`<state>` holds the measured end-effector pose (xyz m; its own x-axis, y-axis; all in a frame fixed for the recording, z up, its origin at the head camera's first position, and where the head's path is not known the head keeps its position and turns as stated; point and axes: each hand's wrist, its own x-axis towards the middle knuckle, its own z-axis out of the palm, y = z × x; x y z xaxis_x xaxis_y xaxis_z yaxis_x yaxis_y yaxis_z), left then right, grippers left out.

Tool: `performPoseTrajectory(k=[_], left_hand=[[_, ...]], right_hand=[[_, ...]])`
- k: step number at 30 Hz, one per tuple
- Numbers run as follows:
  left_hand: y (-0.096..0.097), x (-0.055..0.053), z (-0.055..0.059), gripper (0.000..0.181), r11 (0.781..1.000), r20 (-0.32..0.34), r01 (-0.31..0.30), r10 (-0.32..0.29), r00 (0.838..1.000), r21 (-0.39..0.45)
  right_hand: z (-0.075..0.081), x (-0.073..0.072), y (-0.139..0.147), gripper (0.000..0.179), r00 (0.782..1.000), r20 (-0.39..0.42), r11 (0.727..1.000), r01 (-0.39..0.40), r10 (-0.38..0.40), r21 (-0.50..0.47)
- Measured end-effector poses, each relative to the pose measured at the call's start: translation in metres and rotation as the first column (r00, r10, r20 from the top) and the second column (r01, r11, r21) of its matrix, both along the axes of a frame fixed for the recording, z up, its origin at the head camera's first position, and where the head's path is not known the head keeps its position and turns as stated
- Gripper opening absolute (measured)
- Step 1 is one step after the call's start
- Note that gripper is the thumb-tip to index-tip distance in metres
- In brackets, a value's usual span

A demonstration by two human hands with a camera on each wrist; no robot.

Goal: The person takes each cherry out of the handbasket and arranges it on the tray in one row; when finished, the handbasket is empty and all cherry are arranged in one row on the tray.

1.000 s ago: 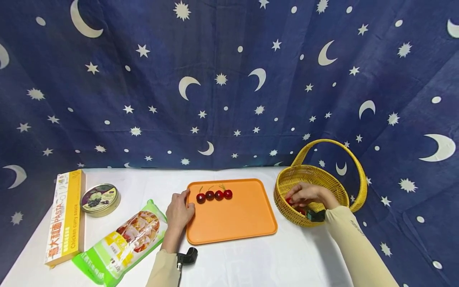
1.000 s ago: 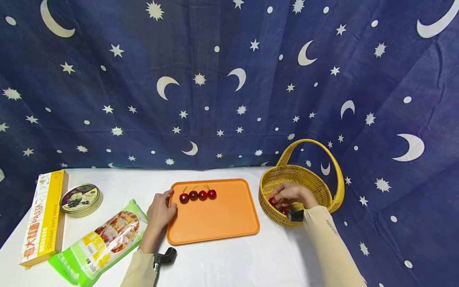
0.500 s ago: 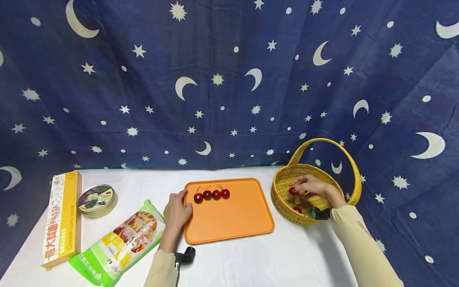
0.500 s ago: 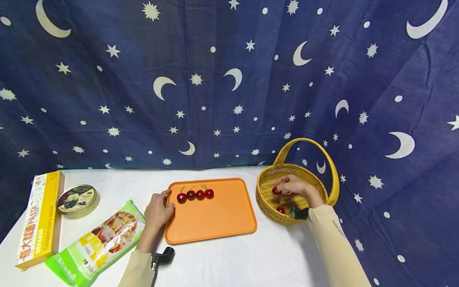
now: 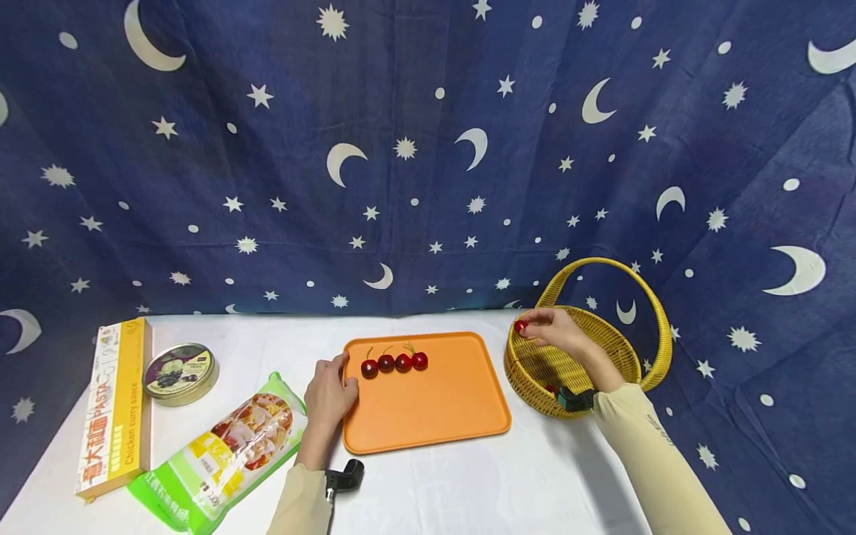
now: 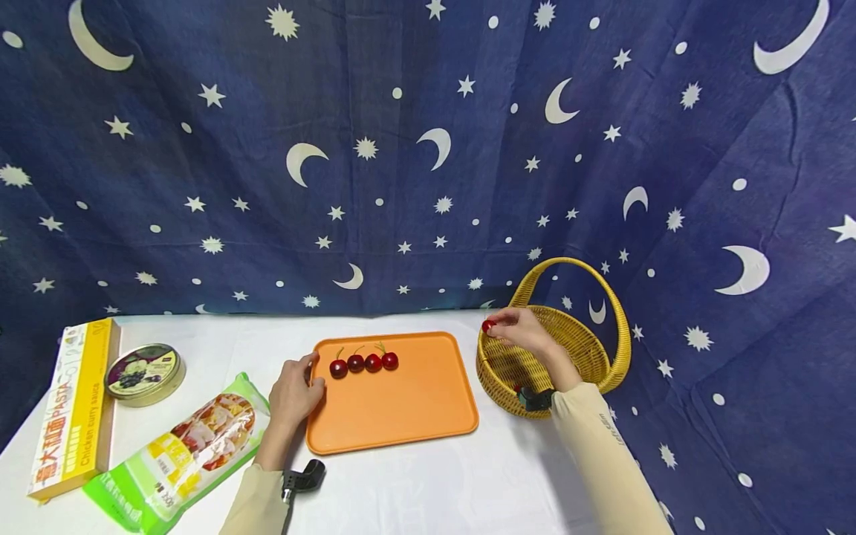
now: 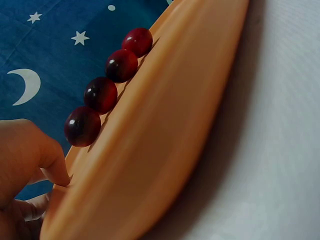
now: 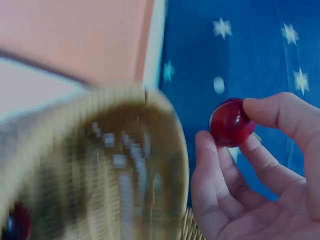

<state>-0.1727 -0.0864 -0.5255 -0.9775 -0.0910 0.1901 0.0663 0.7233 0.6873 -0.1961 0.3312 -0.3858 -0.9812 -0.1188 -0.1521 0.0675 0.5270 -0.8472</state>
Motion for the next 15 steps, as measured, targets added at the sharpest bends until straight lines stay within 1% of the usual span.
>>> performPoseTrajectory(k=[3,4,8,10,11,15], left_hand=[[-0.001,-0.001,0.002,0.052,1.000,-0.002,-0.001,0.001,1.000,0.003],[-0.001,-0.001,0.002,0.052,1.000,0.000,-0.002,0.002,1.000,0.003],[-0.001,-0.001,0.002,0.052,1.000,0.007,-0.002,0.002,1.000,-0.003],[0.000,-0.001,0.002,0.052,1.000,0.005,-0.005,0.005,1.000,-0.005],[0.000,-0.001,0.002,0.052,1.000,0.004,-0.006,0.006,1.000,-0.005],[0.001,0.001,0.002,0.052,1.000,0.004,-0.006,0.006,1.000,0.003]], right_hand=[[-0.004,-0.005,-0.027,0.038,0.999,-0.045,0.999,-0.027,0.028,0.016],[-0.003,-0.004,-0.039,0.036,0.997,-0.056,0.999,-0.044,0.044,0.016],[-0.015,-0.006,-0.081,0.030,0.988,-0.110,0.994,-0.109,0.109,0.005],[-0.023,-0.007,-0.099,0.027,0.984,-0.119,0.991,-0.135,0.134,-0.003],[-0.032,-0.010,-0.105,0.026,0.983,-0.119,0.990,-0.139,0.138,-0.008],[-0.055,-0.017,-0.121,0.024,0.990,-0.078,0.992,-0.122,0.120,-0.027]])
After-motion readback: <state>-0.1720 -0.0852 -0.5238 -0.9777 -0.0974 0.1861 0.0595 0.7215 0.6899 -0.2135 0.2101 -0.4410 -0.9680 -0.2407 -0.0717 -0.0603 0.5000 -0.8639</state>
